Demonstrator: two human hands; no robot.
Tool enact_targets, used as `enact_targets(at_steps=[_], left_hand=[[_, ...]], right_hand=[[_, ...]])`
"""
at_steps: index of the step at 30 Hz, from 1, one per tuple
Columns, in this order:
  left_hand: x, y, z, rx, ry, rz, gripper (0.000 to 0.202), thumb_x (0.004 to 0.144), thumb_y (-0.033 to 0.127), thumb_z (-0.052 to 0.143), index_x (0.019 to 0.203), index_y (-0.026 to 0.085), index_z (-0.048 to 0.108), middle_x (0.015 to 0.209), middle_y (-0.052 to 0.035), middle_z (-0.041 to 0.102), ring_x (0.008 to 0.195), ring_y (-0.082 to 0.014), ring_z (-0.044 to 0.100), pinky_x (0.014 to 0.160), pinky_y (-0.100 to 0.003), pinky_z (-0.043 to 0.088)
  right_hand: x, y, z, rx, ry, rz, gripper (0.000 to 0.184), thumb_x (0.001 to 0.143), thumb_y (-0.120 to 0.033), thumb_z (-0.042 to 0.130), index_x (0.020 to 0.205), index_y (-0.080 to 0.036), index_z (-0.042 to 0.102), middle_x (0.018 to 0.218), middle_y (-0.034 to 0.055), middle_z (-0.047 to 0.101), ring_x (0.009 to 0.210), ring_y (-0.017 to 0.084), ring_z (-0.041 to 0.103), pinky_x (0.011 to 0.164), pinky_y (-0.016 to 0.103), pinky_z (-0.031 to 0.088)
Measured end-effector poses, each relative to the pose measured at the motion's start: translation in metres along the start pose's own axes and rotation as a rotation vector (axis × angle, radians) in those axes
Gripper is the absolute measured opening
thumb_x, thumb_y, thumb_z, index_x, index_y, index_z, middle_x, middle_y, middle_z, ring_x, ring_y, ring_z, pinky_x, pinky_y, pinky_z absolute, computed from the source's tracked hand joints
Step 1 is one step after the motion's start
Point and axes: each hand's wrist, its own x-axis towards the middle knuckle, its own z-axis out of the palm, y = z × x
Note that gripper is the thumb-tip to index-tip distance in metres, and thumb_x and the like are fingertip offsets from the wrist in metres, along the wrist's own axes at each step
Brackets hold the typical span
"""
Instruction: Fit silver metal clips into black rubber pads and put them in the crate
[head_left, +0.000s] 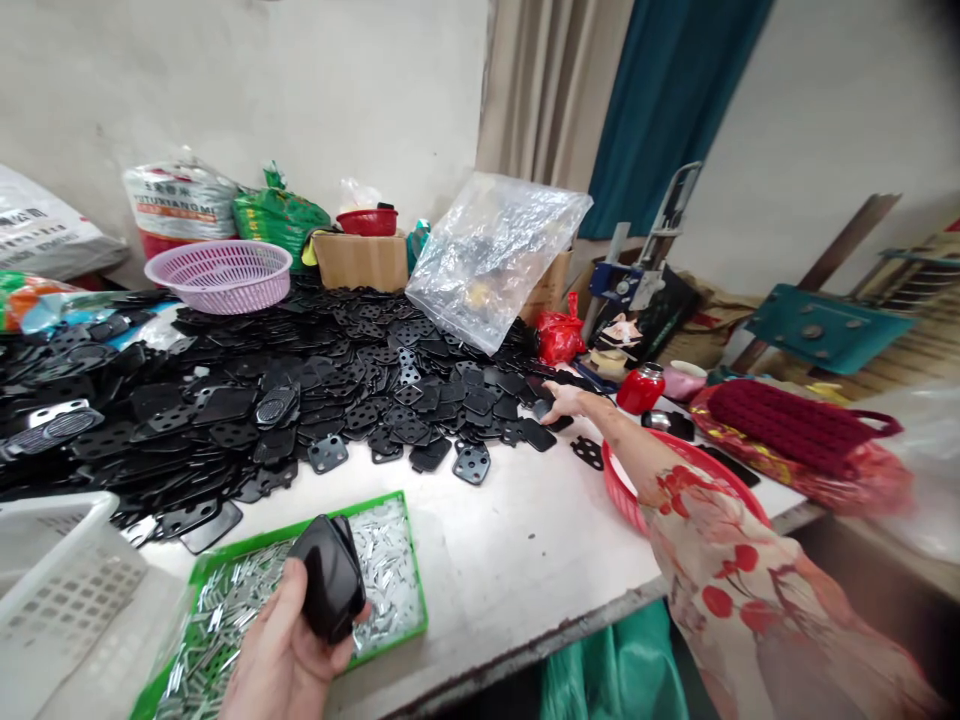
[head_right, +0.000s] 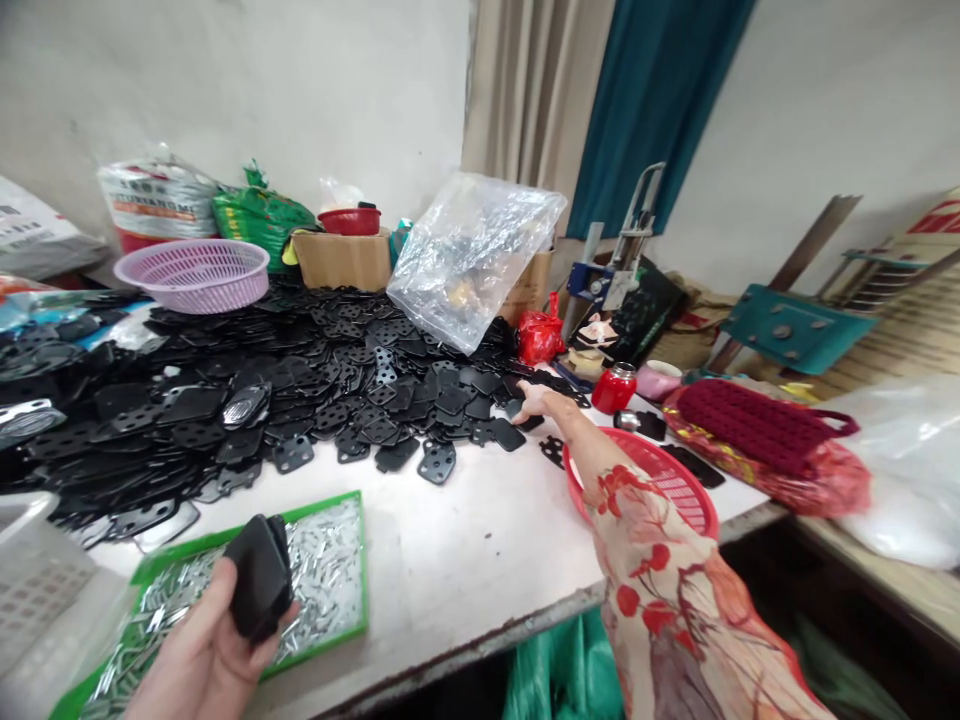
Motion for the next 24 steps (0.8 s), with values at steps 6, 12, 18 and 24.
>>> enact_targets(at_steps=[6,12,18,24], left_hand=[[-0.001,0.005,-0.006,-0.092,-0.122,0.051,0.031,0.068,0.025,0.082,0.094,0.020,0.066,0.085,-0.0012,0.070,0.066,-0.0159,0.066,0.048,-0.022,0.048],[0.001,0.009,-0.001,-0.118,-0.074,0.042,0.029,0.077,0.031,0.077,0.100,0.020,0.064,0.090,-0.0013,0.069,0.068,-0.0115,0.064,0.055,-0.021,0.051],[0.002,-0.005,0.008,0.032,-0.128,0.116,0.036,0.078,0.036,0.075,0.107,0.021,0.063,0.082,0.0010,0.065,0.058,-0.0093,0.057,0.041,-0.017,0.038],[-0.001,-0.017,0.013,0.038,-0.168,0.166,0.036,0.081,0.043,0.069,0.102,0.015,0.062,0.081,-0.0063,0.067,0.060,-0.0185,0.063,0.041,-0.024,0.040]], right_hand=[[-0.012,-0.009,-0.024,0.082,0.085,-0.014,0.043,0.068,-0.015,0.074,0.111,-0.011,0.071,0.107,0.0128,0.071,0.100,0.028,0.066,0.087,0.032,0.052],[-0.040,-0.051,-0.039,0.554,0.193,-0.161,0.063,0.072,-0.016,0.068,0.134,-0.014,0.055,0.109,0.0123,0.070,0.091,0.025,0.068,0.079,0.034,0.055],[-0.126,-0.153,0.005,1.324,-0.176,-0.488,0.059,0.061,-0.023,0.080,0.118,-0.024,0.064,0.100,0.0015,0.071,0.082,0.018,0.066,0.072,0.027,0.053],[-0.183,-0.216,0.055,1.626,-0.386,-0.444,0.042,0.064,-0.021,0.082,0.104,-0.024,0.070,0.096,-0.0015,0.070,0.080,0.013,0.063,0.073,0.024,0.049]])
